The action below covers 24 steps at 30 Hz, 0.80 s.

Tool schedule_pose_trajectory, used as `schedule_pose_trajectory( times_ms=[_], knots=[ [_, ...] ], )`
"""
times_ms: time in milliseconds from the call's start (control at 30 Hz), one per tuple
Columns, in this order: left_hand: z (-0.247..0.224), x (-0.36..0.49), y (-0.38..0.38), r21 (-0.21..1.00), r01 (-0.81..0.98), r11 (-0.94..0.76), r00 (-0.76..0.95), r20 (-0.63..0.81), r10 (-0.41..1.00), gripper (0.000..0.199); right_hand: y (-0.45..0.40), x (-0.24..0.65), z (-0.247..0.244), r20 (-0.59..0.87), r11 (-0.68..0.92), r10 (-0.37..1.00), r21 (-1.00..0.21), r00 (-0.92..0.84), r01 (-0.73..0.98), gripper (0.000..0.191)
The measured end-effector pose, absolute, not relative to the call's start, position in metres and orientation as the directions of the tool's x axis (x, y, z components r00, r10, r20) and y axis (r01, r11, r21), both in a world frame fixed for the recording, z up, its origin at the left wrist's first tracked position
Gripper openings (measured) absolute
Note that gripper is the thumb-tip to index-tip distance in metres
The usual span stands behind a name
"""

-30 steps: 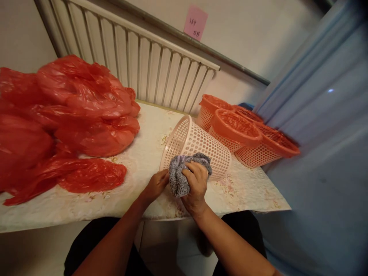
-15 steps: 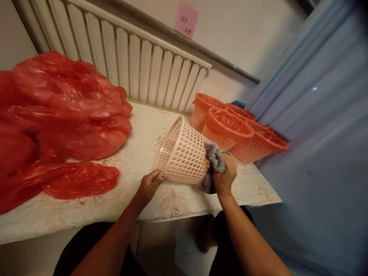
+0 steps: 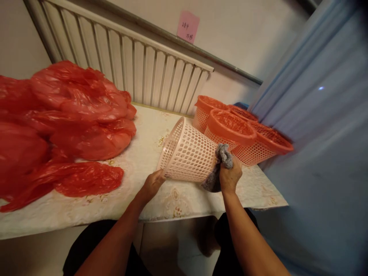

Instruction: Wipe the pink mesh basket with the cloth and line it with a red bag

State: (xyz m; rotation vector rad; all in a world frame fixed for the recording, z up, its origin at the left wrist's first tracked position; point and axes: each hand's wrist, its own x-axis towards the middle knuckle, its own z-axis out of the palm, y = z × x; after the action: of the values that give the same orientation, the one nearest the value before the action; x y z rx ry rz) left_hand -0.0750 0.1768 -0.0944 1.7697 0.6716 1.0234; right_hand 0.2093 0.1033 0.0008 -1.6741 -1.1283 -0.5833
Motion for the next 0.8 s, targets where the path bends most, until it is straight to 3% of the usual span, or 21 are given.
schedule_pose_trajectory(
  times_ms=[167,367,533,800],
  knots=[
    [-0.094,-0.070,0.171,0.905,-0.017,-0.425,0.463,0.384,0.799,0.058,0.115,0.151,0.015,0.844,0.149,0.443,-0.403,0.303,0.903,0.023],
    [-0.092,-0.073,0.171,0.906,-0.011,-0.422,0.432,0.385,0.815,0.057,0.117,0.065,0.023,0.899,0.483,0.437,-0.248,0.014,0.840,0.021],
    [-0.090,-0.073,0.170,0.918,-0.052,-0.392,0.443,0.373,0.815,0.051,0.121,0.058,0.011,0.916,0.464,0.400,-0.168,-0.037,0.870,0.022],
    [-0.089,-0.074,0.176,0.899,0.127,-0.420,0.496,0.309,0.811,0.035,0.132,0.135,-0.002,0.880,0.337,0.475,-0.155,-0.026,0.929,0.021]
  ],
)
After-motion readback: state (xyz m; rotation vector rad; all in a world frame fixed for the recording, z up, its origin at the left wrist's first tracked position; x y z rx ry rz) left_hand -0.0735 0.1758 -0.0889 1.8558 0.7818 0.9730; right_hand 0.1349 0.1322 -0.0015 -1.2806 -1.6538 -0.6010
